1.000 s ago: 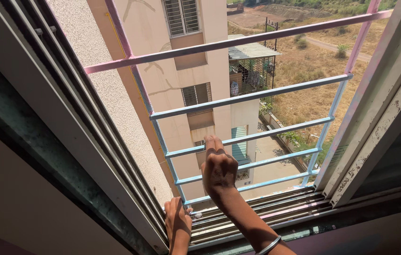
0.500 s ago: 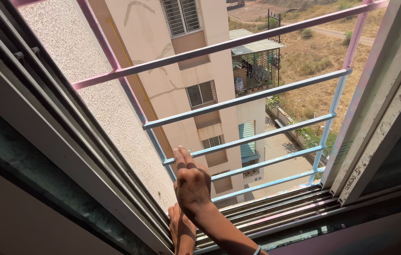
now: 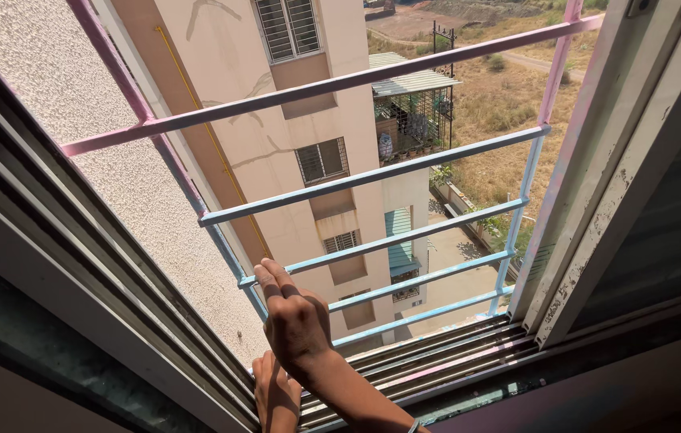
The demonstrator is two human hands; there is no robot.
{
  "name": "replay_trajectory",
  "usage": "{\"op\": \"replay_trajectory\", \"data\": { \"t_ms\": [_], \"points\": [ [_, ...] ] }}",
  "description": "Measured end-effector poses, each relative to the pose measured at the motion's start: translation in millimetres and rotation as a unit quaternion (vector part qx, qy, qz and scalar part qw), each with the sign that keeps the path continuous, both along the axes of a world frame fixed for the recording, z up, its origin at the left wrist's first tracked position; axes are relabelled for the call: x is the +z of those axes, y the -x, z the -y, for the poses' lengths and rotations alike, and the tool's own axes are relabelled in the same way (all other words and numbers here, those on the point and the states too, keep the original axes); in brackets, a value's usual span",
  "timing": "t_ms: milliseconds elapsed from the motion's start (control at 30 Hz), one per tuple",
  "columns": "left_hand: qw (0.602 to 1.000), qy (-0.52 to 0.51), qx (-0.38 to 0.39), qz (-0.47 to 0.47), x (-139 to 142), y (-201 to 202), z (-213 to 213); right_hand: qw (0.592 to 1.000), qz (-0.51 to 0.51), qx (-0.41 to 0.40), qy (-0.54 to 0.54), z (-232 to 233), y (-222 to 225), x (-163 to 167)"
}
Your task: The person wipes the horizontal bars of a window grille using a small white cloth. They move methodically from one bar to the next, cleaning each bar in sequence while standing at the window.
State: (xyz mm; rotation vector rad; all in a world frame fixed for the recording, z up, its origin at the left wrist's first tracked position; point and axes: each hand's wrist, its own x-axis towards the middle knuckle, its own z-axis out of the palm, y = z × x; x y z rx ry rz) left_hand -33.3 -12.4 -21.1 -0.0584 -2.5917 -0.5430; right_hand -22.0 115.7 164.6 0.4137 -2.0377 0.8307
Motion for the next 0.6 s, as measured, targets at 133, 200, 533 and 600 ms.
{"op": "replay_trajectory", "data": {
  "t_ms": [133, 200, 533, 600],
  "points": [
    [1.000, -0.026, -0.009, -0.002, 1.6, 0.8, -0.3, 0.985, -0.079, -0.121, 0.091, -49.5, 5.1, -4.9],
    [1.000, -0.028, -0.012, -0.004, 2.9, 1.4, -0.6, 0.974, -0.120, -0.174, 0.083, -59.4, 11.9, -8.9],
    [0.999, -0.039, 0.015, 0.028, 2.3, -1.6, -4.5, 0.983, -0.021, -0.165, 0.076, -72.3, 7.2, -9.8],
    [0.999, -0.036, 0.015, 0.019, 4.4, -2.8, -5.2, 0.966, -0.090, -0.226, 0.082, -84.6, 10.5, -11.0]
  ]
}}
